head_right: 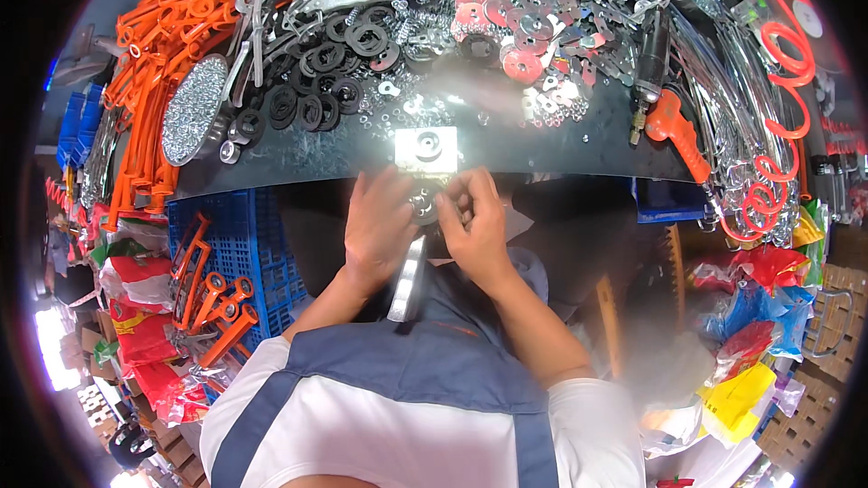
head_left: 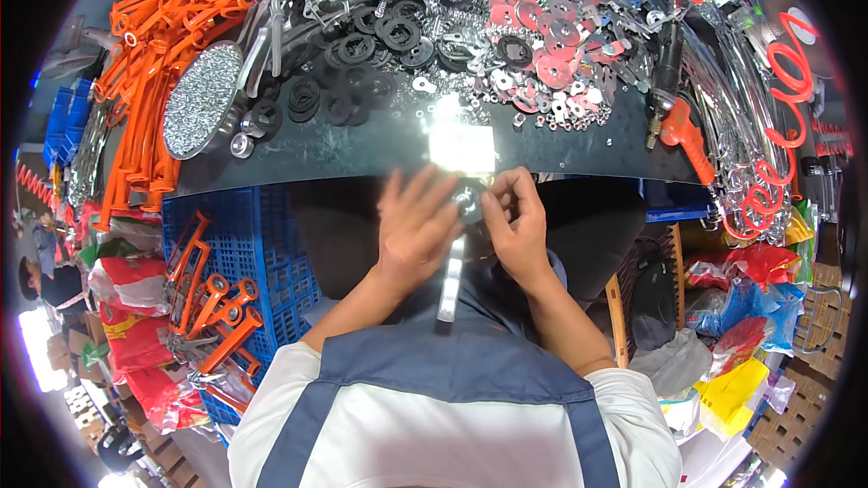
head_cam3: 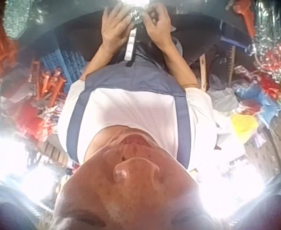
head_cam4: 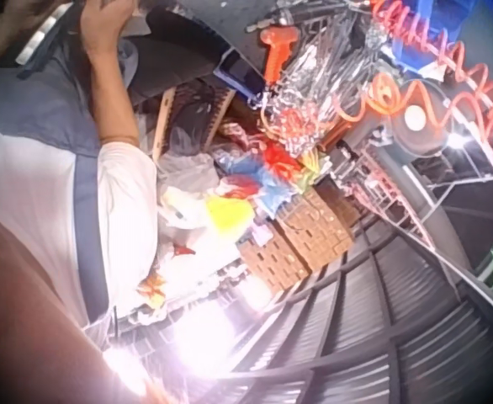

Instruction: The person assembles complex hardware components by hand, joining metal plates, washers, screws, and bolts, and using an electric drill for some connections.

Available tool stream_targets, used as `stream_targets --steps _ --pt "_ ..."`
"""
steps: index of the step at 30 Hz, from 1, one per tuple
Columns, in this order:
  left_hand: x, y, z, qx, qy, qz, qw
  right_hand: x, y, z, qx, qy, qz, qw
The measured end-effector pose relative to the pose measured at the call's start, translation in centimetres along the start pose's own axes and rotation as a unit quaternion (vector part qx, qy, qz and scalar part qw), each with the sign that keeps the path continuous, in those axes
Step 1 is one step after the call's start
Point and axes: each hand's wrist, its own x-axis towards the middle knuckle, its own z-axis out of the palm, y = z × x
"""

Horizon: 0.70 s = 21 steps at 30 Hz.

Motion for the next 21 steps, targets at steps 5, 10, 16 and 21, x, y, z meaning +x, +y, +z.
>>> stream_targets --steps 5,10,16,21 --pt "-0.5 0.9 1.2 0.009 0.058 -0.012 0.998 0.7 -0.1 -0.5 0.012 -0.006 -0.013 1.000" --pt "0.1 1.2 0.3 0.042 0.022 0.006 0.999 0.6 -0.2 -0.9 0.015 -0.011 0.014 1.000" --pt "0.6 1.7 -1.2 0.072 -0.005 0.010 0.997 5.3 -1.7 -3.9 -0.107 0.074 -0.087 0.988" --pt "1.2 1.4 -3.5 0.057 0.036 -0.005 0.998 12.2 -1.0 -4.8 -0.476 0.152 -0.247 0.830"
